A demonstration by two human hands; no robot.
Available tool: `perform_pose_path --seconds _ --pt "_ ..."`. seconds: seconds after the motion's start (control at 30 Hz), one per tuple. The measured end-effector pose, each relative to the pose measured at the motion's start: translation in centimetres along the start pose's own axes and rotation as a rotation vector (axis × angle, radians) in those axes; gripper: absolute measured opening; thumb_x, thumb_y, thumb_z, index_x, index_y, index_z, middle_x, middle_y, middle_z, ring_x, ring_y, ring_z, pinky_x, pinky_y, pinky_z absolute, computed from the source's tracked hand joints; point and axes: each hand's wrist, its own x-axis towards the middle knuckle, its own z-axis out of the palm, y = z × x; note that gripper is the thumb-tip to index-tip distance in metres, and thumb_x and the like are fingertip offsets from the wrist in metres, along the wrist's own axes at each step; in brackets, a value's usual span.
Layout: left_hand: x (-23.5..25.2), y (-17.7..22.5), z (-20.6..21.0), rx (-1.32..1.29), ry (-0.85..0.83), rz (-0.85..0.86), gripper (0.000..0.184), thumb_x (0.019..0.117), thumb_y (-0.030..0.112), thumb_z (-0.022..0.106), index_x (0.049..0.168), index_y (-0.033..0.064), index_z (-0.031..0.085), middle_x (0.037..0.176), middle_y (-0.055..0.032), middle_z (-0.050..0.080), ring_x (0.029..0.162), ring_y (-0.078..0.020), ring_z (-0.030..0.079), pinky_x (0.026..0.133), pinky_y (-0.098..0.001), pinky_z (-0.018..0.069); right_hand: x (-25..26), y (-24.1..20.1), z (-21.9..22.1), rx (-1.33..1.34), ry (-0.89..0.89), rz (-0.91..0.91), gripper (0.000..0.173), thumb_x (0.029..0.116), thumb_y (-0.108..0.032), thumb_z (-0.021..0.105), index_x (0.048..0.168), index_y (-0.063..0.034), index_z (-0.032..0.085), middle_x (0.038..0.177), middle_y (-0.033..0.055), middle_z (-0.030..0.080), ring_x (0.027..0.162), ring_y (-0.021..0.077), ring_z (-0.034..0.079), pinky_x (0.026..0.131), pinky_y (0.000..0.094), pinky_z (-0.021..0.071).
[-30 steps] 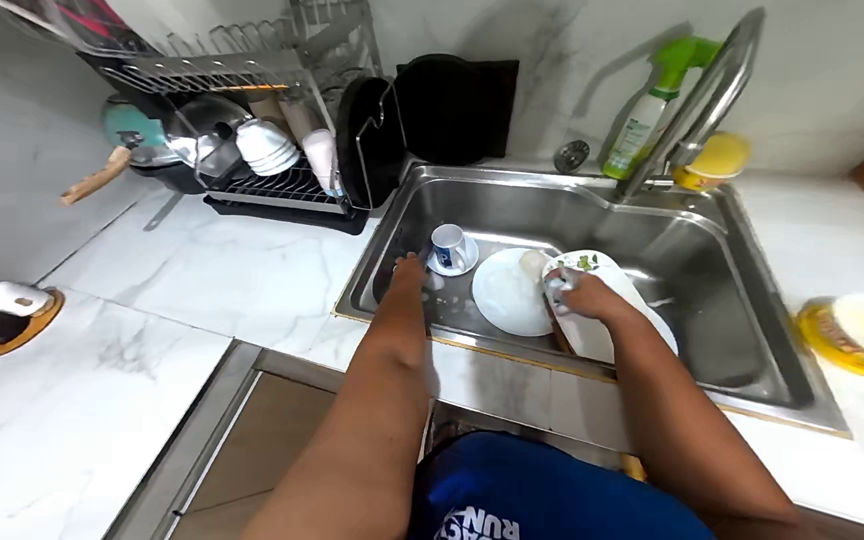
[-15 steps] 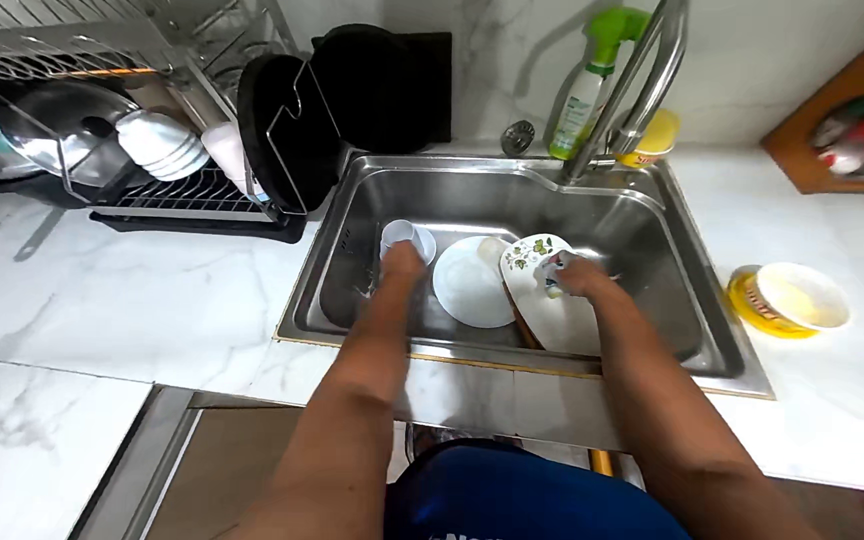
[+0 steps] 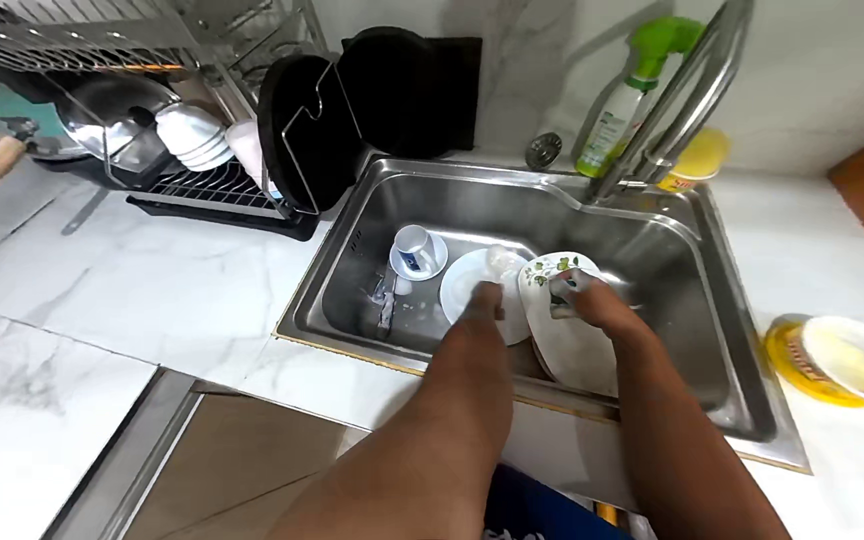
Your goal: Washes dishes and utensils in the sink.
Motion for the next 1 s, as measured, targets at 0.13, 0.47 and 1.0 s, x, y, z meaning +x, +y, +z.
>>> perform_pose_path --seconds 0.13,0.47,1.0 --pt "1.3 5.5 -5.5 0.363 -0.028 -0.377 0.03 0.1083 0.019 0.05 0.126 -0.003 0.06 0.1 -0.0146 0.06 0.078 -0.0184 0.054 0.075 -0.0348 0.0479 -0.2 -1.3 -0.2 0.112 0.052 0.007 0.035 0.1093 -0.021 0.046 0.135 -0.0001 0.058 0.129 0.0258 0.063 0.12 0.036 0.061 0.104 0.0545 0.0467" --pt "-5.3 9.4 -5.8 0.536 -0.317 0.039 0.036 0.1076 0.022 0.049 0.141 0.0086 0.053 0.09 -0.0086 0.056 0.061 -0.015 0.049 0.055 -0.0324 0.0444 1.5 -4.3 2.8 -0.45 0.299 -0.518 0.04 0.1011 -0.019 0.058 0.139 -0.0066 0.063 0.155 0.0164 0.05 0.151 0.0375 0.035 0.124 0.0643 0.0167" --pt "-5.5 10.2 -6.1 0.726 -0.416 0.317 0.03 0.1022 0.013 0.056 0.126 -0.0048 0.062 0.113 -0.0253 0.066 0.102 -0.0359 0.064 0.09 -0.0552 0.0504 0.6 -3.3 -0.1 -0.82 0.086 -0.637 0.037 0.0954 -0.021 0.066 0.128 -0.0057 0.069 0.119 0.0262 0.069 0.113 0.0461 0.066 0.095 0.0653 0.0508"
